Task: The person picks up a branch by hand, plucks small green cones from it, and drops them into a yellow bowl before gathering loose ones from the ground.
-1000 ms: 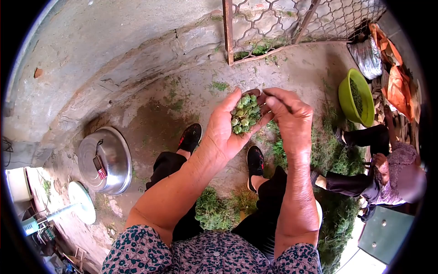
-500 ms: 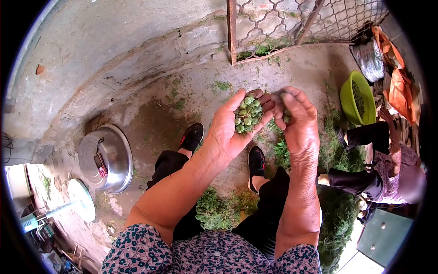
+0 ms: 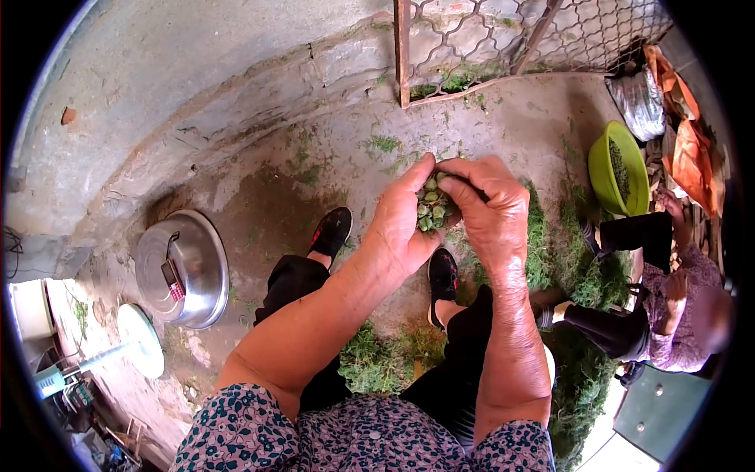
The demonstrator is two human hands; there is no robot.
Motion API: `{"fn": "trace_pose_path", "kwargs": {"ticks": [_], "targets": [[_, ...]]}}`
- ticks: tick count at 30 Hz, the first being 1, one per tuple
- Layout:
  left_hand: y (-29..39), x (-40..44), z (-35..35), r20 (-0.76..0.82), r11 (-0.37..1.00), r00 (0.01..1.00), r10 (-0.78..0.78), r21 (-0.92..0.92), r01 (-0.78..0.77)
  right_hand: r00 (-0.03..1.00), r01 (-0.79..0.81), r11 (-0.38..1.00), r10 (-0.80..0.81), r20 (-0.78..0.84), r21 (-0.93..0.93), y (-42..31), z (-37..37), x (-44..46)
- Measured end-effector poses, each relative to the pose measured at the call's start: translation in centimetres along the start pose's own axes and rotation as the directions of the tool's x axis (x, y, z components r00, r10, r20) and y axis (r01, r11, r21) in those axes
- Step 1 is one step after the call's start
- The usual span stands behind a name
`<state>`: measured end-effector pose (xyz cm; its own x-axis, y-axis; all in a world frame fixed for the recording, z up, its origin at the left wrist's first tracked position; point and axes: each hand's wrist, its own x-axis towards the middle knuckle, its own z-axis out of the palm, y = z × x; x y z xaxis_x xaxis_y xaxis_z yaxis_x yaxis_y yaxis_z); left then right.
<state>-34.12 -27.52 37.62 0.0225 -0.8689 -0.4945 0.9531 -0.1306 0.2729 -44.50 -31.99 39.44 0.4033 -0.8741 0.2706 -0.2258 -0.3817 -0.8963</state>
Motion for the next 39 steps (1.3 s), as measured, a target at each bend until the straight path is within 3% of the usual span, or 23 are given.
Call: {"fn": "trace_pose_path", "kwargs": {"ticks": [1,3,4,5,6,8,11,12,14,18,20,22,24,25,26,27,28,30,32,34,35,37,39], "targets": [[0.0,0.0,0.1,-0.015,1.0,1.0,0.001,-0.018,-0.002,1.0,-0.002,1.0,0.002,0.002,0.0,0.0,-0.1,0.0],[0.1,0.3,0.0,0.026,0.999,1.0,-0.01,-0.041,0.011,0.969,-0.223,0.922,0.245,-0.028,0.317,-0.3,-0.6,0.2],[0.2,0.4,0.0,0.068,0.998,0.997,-0.019,-0.062,0.023,0.969,-0.224,0.921,0.245,-0.025,0.318,-0.4,-1.2,0.5],[0.4,0.5,0.1,0.065,0.998,0.998,-0.017,-0.062,0.021,0.933,-0.312,0.736,0.357,0.047,0.6,-0.6,-2.0,0.8],[0.5,0.4,0.2,0.103,0.995,0.994,-0.02,-0.091,0.03,0.886,-0.366,0.461,0.438,0.152,0.808,-0.9,-2.5,1.0],[0.3,0.5,0.2,0.141,0.992,0.99,-0.025,-0.12,0.042,0.872,-0.348,0.418,0.474,0.125,0.839,-1.0,-2.6,0.9],[0.2,0.6,0.1,0.158,0.995,0.987,-0.028,-0.094,0.043,0.897,-0.406,0.678,0.425,0.124,0.612,-0.1,-2.4,0.6],[0.1,0.5,0.1,0.131,0.998,0.991,-0.016,-0.062,0.025,0.895,-0.408,0.676,0.427,0.125,0.613,-0.1,-2.0,0.6],[0.0,0.4,0.3,0.106,1.0,0.994,-0.003,-0.03,0.006,0.96,-0.267,0.927,0.281,-0.018,0.262,-0.2,-0.9,0.4],[-0.6,0.1,0.8,0.012,0.999,1.0,-0.017,-0.028,0.018,0.983,-0.165,0.981,0.155,-0.095,-0.105,-0.5,-0.3,0.3],[-0.6,0.0,0.8,-0.01,0.999,1.0,-0.016,-0.034,0.016,0.991,-0.122,0.98,0.112,-0.075,-0.158,-0.3,-0.8,0.3],[-0.7,0.3,0.5,0.011,0.998,0.999,-0.034,-0.046,0.034,0.94,-0.338,0.936,0.341,-0.008,0.101,-0.7,-1.3,0.3],[-0.7,0.4,0.6,0.049,0.997,0.998,-0.033,-0.07,0.036,0.929,-0.362,0.909,0.371,-0.003,0.207,-0.6,-2.1,0.4],[-0.6,0.5,0.7,0.084,0.995,0.996,-0.03,-0.095,0.038,0.905,-0.392,0.768,0.42,0.062,0.506,-0.3,-2.8,0.6],[-0.6,0.6,0.6,0.085,0.995,0.996,-0.029,-0.095,0.037,0.884,-0.391,0.539,0.446,0.141,0.746,-0.2,-3.1,0.8],[-0.5,0.7,0.5,0.118,0.995,0.993,-0.021,-0.099,0.033,0.88,-0.352,0.449,0.459,0.127,0.821,-0.4,-3.1,0.6],[-0.5,0.7,0.4,0.152,0.994,0.988,-0.014,-0.102,0.03,0.88,-0.353,0.449,0.458,0.127,0.821,-0.2,-3.1,0.6],[-0.6,0.5,0.4,0.125,0.998,0.992,-0.013,-0.061,0.021,0.883,-0.417,0.482,0.415,0.219,0.77,0.1,-3.2,0.5],[-0.7,0.5,0.4,0.095,1.0,0.995,-0.014,-0.02,0.016,0.878,-0.46,0.693,0.447,0.17,0.554,-0.7,-2.7,0.3],[-0.9,0.5,0.4,0.004,1.0,1.0,-0.009,-0.007,0.009,0.948,-0.316,0.917,0.31,0.063,0.241,-1.5,-1.6,0.3],[-0.9,0.4,0.4,0.004,1.0,1.0,-0.01,-0.006,0.01,0.948,-0.317,0.917,0.311,0.062,0.241,-1.1,-1.3,0.2],[-0.9,0.3,0.4,0.0,1.0,1.0,-0.025,0.006,0.025,0.996,-0.089,0.995,0.09,0.022,-0.041,-0.1,-0.9,0.0],[-1.0,0.3,0.4,0.006,1.0,1.0,-0.021,0.001,0.021,0.992,-0.114,0.992,0.116,0.048,-0.052,0.1,-1.0,0.1]]}}
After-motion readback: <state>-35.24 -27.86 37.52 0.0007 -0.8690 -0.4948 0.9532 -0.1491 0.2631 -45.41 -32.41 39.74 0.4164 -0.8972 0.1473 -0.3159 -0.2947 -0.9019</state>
